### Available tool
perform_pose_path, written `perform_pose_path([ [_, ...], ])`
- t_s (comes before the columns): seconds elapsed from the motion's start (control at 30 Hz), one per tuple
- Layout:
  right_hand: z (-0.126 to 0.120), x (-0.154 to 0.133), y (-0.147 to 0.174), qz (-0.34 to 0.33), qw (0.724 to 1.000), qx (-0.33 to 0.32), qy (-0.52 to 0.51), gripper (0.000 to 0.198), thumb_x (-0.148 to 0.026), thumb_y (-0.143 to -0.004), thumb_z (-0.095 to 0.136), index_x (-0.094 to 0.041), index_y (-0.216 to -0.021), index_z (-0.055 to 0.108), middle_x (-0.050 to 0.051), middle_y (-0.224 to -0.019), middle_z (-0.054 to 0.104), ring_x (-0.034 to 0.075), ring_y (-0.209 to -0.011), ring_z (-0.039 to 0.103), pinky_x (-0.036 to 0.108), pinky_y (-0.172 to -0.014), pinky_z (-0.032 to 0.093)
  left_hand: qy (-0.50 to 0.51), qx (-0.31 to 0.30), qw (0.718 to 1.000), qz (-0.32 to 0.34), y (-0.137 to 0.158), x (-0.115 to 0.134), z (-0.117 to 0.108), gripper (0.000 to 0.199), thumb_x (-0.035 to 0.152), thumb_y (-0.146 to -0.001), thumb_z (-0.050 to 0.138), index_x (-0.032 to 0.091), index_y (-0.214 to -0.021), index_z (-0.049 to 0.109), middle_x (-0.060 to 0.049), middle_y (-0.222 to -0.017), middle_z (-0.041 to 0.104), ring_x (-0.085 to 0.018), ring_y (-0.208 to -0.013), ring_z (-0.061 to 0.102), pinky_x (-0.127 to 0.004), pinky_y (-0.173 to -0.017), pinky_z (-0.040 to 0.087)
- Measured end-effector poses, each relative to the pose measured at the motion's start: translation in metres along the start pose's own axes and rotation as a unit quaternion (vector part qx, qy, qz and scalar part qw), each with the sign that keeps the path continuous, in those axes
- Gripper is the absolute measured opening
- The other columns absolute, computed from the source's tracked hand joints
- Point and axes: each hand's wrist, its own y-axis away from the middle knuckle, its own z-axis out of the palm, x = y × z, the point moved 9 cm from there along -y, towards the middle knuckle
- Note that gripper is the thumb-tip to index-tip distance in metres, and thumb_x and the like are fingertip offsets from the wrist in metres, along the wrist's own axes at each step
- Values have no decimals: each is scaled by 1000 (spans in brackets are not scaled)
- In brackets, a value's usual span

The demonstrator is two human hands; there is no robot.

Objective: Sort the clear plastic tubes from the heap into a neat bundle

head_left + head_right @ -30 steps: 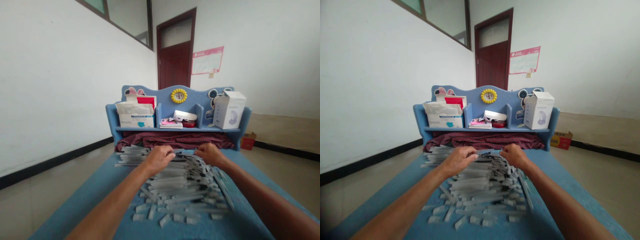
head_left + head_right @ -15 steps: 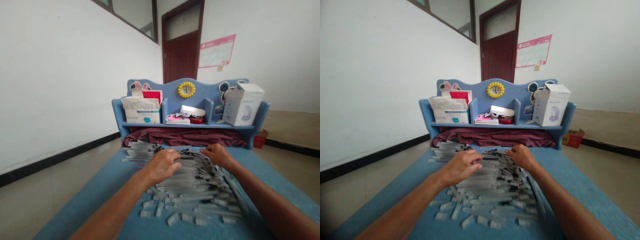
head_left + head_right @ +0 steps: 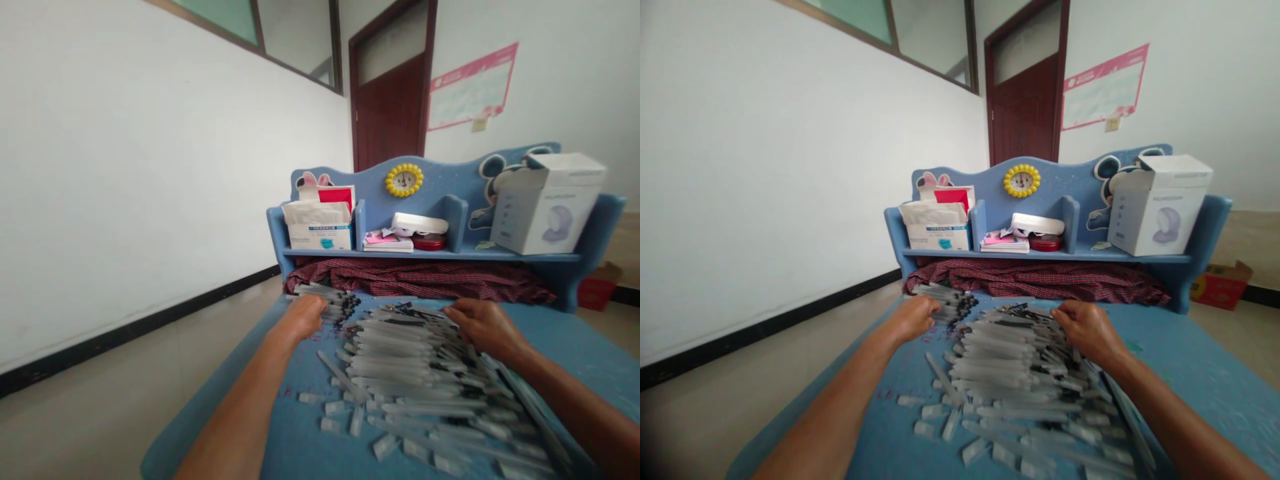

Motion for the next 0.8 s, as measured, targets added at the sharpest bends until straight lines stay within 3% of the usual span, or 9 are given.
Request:
perform_pose_path([
  [0.13,3,-5,3,-19,1000,1,-6,36,-45,-80,44,-17,-64,59,-1,-41,51,11,-35,44,23,-40,32,-21,-27,999,-18,2,2,10,17,1,-60,57,18,-58,59,-6,-72,66,-23,-80,61,-26,-63,38],
  [0.3,0,-10,6,-31,999,11,-6,36,-45,-81,45,-17,-64,58,-1,-41,50,11,-36,43,22,-39,32,-28,-61,997,-32,2,0,20,12,17,-78,60,15,-66,59,-2,-73,63,-17,-75,60,-30,-70,44],
  [0.4,-2,-13,7,-35,999,13,-7,35,-45,-82,44,-17,-65,58,-2,-42,50,11,-36,43,22,-39,32,-17,-50,998,-27,1,1,17,18,7,-71,59,16,-56,55,-4,-65,61,-19,-70,59,-30,-64,42],
  [0.5,-4,-18,9,-37,999,25,-20,35,-44,-83,44,-17,-65,57,-2,-43,49,10,-37,42,21,-39,32,3,-10,1000,2,2,11,4,17,3,-66,54,17,-57,55,-7,-67,61,-22,-71,58,-29,-63,39],
  [0.67,-3,-39,16,-57,995,20,-75,35,-43,-83,44,-17,-63,55,-3,-44,45,9,-39,41,20,-39,30,72,83,990,86,10,50,-22,12,17,-82,46,17,-88,57,-7,-87,61,-19,-81,57,-28,-72,40],
  [0.8,6,-58,25,-68,989,-36,-129,34,-44,-84,45,-16,-68,56,-4,-47,46,8,-40,40,19,-38,29,223,181,937,199,29,93,-41,17,20,-86,46,19,-97,59,-6,-88,62,-18,-82,58,-26,-76,41],
])
